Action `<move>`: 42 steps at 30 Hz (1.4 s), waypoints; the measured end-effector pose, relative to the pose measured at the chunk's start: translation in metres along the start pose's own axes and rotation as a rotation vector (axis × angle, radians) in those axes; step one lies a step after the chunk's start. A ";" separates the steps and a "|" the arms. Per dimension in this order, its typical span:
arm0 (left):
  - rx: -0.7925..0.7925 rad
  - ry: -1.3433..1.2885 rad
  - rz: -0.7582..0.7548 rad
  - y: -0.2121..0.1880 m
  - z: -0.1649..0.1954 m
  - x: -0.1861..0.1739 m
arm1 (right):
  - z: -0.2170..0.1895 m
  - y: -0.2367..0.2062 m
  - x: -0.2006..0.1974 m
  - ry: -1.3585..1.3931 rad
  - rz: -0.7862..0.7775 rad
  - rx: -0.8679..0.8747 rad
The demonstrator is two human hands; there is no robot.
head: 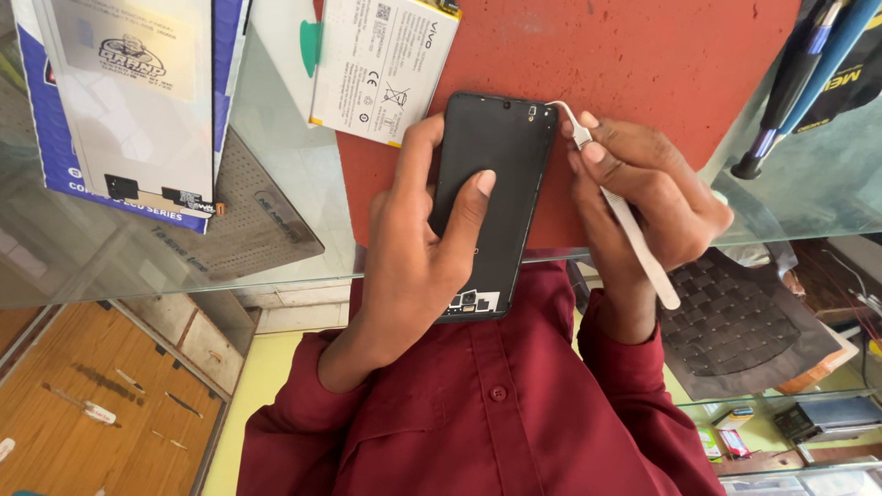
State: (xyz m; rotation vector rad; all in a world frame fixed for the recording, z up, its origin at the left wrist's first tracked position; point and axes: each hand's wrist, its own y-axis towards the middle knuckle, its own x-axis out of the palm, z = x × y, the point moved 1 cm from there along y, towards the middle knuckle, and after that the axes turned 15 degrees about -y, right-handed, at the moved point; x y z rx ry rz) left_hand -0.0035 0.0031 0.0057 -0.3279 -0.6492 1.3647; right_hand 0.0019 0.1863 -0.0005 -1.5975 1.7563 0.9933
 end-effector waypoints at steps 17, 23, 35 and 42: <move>0.046 0.026 0.012 0.001 0.000 -0.001 | -0.010 0.000 0.001 -0.028 0.019 -0.093; 0.040 0.011 0.012 0.002 0.002 -0.001 | -0.004 0.002 0.002 -0.018 0.036 -0.128; 0.047 0.027 0.005 0.001 0.003 -0.003 | -0.011 0.010 -0.005 -0.113 -0.017 -0.225; 0.068 0.039 0.005 0.000 0.001 -0.002 | 0.000 -0.002 -0.003 -0.180 -0.038 -0.265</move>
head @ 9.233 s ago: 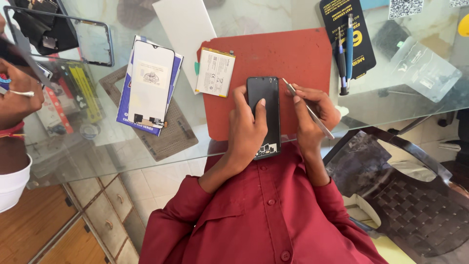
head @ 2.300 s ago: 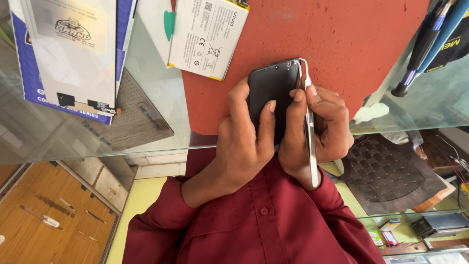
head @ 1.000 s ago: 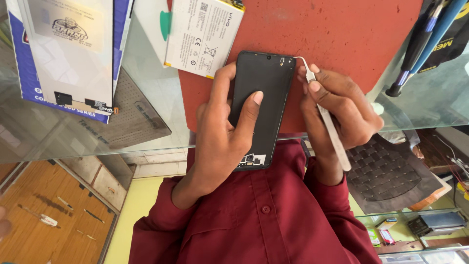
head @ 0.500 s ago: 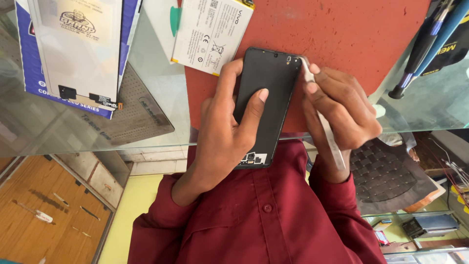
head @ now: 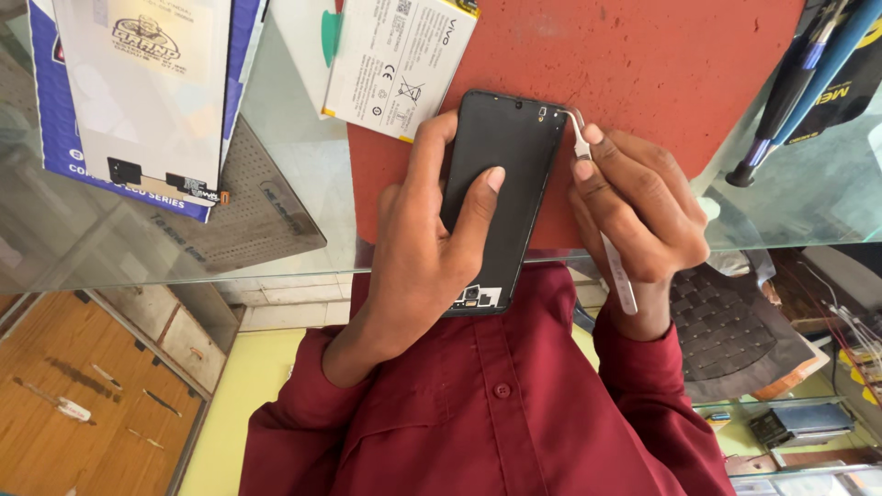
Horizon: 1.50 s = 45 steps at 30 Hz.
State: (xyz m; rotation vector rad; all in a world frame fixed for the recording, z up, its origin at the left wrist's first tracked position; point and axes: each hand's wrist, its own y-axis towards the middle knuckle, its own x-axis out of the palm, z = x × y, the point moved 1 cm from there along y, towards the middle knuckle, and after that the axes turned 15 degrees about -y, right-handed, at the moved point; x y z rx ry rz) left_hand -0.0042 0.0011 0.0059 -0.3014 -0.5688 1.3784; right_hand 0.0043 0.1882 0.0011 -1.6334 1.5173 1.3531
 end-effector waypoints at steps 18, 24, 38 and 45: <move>0.002 0.003 0.018 -0.001 0.000 0.001 | -0.004 0.009 -0.006 0.031 -0.008 -0.006; 0.037 0.006 0.008 -0.003 -0.003 0.001 | -0.005 0.006 -0.005 0.082 -0.012 0.048; 0.083 0.018 0.015 -0.004 -0.002 0.001 | -0.009 0.006 -0.004 0.127 0.026 0.066; 0.019 0.002 0.009 -0.005 -0.001 0.000 | -0.011 0.008 -0.004 0.135 0.015 0.059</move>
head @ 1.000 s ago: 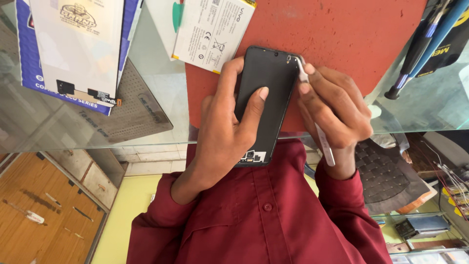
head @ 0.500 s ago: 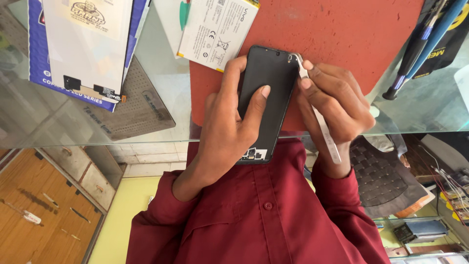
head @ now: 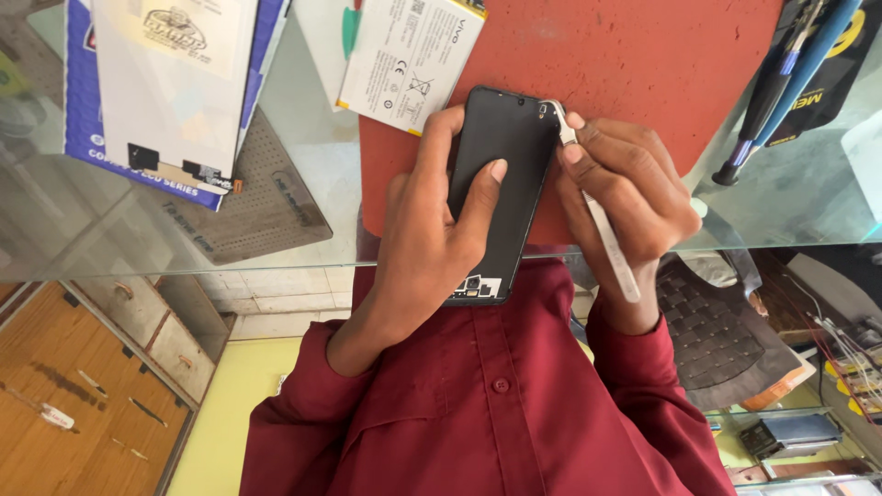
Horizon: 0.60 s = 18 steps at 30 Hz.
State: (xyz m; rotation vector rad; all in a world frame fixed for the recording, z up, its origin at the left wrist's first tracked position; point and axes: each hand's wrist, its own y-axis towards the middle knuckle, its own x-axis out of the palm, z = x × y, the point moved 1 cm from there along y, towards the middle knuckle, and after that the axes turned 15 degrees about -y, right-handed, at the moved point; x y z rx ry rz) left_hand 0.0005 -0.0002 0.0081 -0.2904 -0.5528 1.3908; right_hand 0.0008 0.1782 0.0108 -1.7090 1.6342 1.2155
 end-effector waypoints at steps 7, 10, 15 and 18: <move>0.049 -0.035 0.006 -0.006 0.001 -0.002 | 0.002 -0.008 -0.015 0.155 0.102 0.262; 0.151 0.026 -0.005 -0.010 0.006 -0.002 | -0.007 -0.010 -0.028 0.087 0.123 0.239; 0.216 -0.005 -0.082 -0.032 0.021 -0.001 | -0.031 -0.004 -0.048 0.068 0.121 0.323; 0.273 0.019 -0.126 -0.046 0.031 0.000 | -0.040 0.003 -0.058 -0.048 -0.059 0.237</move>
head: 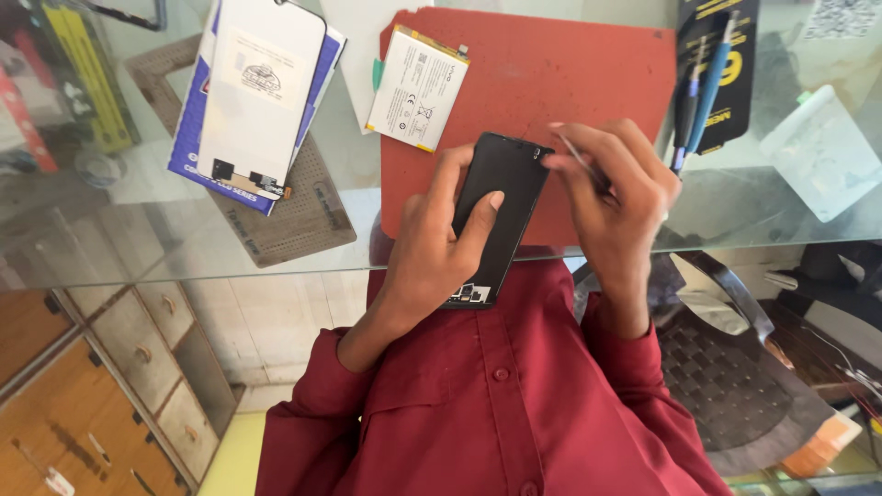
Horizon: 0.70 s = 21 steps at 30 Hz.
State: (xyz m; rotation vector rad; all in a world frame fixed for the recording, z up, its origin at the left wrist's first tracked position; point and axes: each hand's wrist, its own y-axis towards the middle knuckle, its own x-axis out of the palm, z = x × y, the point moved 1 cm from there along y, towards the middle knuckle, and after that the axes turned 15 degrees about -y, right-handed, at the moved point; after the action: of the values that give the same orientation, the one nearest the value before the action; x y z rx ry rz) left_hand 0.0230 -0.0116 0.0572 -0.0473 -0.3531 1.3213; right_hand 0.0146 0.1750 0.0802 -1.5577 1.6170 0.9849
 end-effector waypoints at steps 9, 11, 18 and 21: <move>0.088 0.106 -0.028 -0.013 0.016 0.011 | 0.004 -0.005 -0.015 0.105 0.009 -0.030; 0.058 0.108 -0.039 -0.014 0.019 0.012 | 0.010 -0.005 -0.016 0.168 -0.040 0.010; -0.024 0.085 -0.035 -0.011 0.020 0.020 | 0.012 -0.014 -0.002 0.260 0.065 0.134; -0.012 0.071 -0.031 -0.011 0.018 0.024 | 0.005 -0.026 0.011 0.115 0.316 0.010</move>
State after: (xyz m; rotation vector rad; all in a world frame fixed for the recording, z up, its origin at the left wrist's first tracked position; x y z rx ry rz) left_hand 0.0327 0.0053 0.0820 -0.0981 -0.3005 1.2833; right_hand 0.0399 0.1746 0.0666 -1.3998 1.9886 1.0631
